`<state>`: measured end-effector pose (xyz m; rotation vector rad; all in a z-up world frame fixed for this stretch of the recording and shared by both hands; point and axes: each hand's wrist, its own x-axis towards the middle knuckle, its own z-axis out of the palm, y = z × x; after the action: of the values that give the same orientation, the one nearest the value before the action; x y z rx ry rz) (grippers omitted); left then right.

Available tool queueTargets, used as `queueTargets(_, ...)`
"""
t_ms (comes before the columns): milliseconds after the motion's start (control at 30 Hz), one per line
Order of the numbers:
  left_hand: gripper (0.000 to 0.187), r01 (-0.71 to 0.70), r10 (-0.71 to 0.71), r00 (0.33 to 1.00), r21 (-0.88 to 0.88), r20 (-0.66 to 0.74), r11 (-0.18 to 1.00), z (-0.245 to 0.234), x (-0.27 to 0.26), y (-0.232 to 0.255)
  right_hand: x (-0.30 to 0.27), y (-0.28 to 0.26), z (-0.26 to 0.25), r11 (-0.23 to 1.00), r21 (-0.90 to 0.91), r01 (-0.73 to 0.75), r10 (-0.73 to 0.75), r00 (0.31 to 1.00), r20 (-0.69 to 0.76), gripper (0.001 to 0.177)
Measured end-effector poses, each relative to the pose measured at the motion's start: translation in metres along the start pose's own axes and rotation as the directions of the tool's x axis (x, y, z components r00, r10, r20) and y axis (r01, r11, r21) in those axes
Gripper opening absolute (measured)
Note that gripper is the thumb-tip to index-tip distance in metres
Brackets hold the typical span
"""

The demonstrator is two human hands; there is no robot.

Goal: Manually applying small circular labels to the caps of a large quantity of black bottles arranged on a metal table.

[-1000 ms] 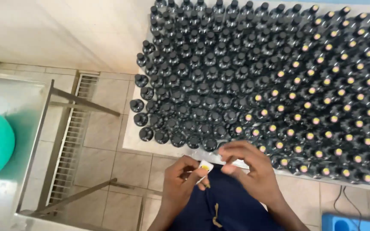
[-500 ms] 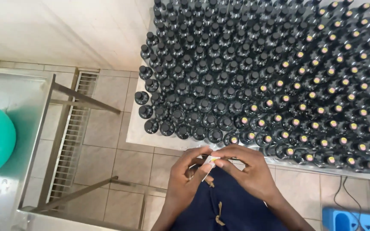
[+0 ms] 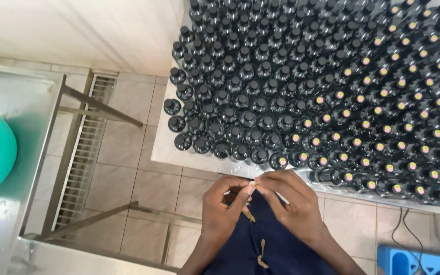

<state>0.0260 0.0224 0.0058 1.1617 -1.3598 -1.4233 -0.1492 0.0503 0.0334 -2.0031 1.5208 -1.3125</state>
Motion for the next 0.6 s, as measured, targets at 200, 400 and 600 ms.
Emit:
queueTargets(200,0.02,0.051,-0.046,0.998,0.1,-0.051,0.994,-0.001,0.0,-0.012,-0.007,-0.004,-0.004,0.984,0.091,-0.151,0.15,0.989,0.011,0.01)
queueTargets(400,0.025,0.062,-0.063,0.997,-0.036,-0.038,0.997,0.002,-0.001,-0.016,-0.018,0.001,-0.006,0.886,0.348,-0.308,0.314,0.949,0.039,0.015)
queueTargets(600,0.027,0.122,-0.109,0.988,-0.122,0.109,0.985,0.0,0.001,-0.029,-0.031,0.011,0.001,0.836,0.411,-0.362,0.379,0.925,0.044,0.019)
